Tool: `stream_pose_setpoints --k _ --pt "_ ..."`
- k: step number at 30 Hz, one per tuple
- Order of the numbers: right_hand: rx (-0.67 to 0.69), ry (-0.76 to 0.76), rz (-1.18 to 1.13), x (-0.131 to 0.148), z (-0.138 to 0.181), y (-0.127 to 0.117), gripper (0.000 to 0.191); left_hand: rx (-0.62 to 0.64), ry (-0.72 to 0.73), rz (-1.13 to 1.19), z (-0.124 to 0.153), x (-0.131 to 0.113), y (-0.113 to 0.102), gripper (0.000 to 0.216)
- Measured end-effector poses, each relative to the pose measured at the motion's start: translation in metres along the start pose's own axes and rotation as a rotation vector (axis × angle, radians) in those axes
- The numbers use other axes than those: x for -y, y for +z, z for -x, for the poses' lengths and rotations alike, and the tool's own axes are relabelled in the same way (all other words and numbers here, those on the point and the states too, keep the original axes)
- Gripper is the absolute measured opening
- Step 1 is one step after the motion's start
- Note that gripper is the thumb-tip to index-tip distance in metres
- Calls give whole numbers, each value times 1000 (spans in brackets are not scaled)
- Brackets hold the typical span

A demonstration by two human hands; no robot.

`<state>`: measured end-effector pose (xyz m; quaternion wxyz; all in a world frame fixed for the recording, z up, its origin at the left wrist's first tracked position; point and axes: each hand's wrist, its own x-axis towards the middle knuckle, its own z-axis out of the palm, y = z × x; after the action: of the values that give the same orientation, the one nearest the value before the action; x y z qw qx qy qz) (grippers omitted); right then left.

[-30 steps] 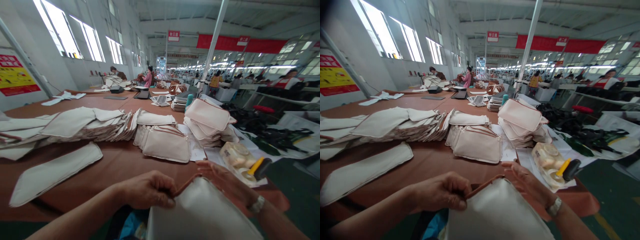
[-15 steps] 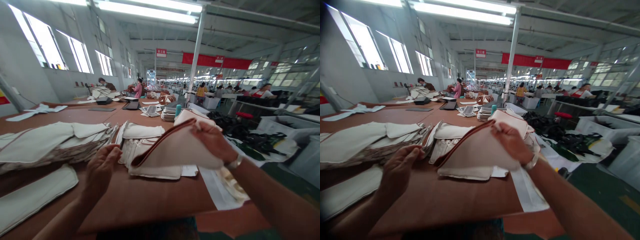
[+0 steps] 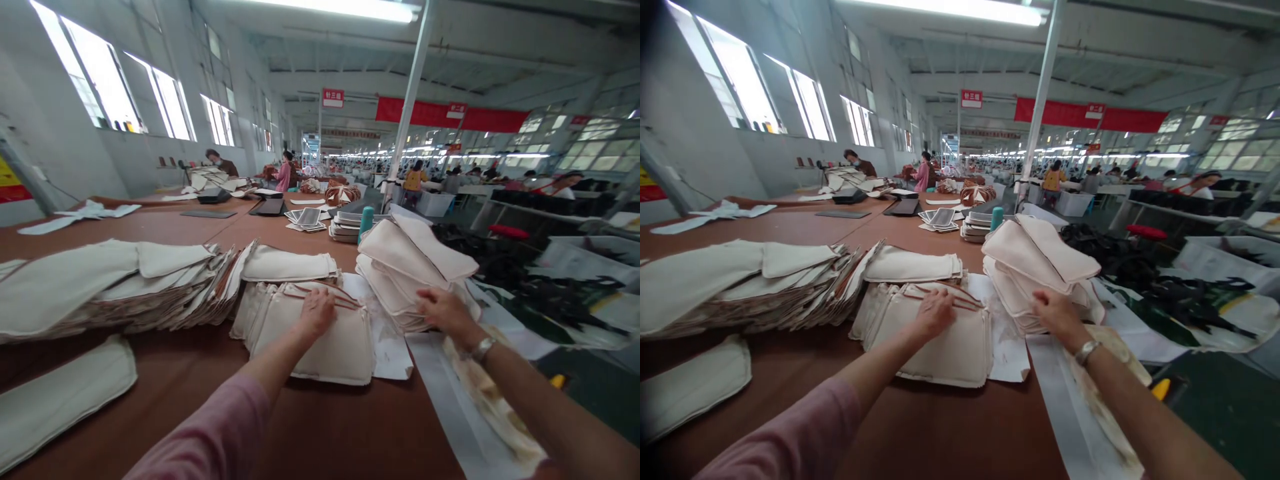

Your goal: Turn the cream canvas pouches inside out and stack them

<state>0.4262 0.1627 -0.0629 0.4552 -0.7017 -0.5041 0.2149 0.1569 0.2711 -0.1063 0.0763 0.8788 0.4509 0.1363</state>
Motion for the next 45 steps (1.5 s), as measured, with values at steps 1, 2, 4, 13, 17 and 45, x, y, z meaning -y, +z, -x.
stream_pose_setpoints --k 1,2,4,13,17,45 --pt "72 19 -23 -12 13 18 18 21 11 13 -3 -3 3 32" --pt "127 34 -50 -23 25 33 19 39 27 34 -1 -6 4 32" --pt "174 75 -102 -42 45 55 23 75 69 103 13 -12 0 28" --pt "438 -99 -405 4 95 50 51 227 249 780 148 -35 -96 25" --pt "847 -214 -700 80 166 65 29 278 95 1247 194 -33 -119 31" --pt "708 -220 -358 133 254 54 32 567 -264 1327 265 -71 -158 21"
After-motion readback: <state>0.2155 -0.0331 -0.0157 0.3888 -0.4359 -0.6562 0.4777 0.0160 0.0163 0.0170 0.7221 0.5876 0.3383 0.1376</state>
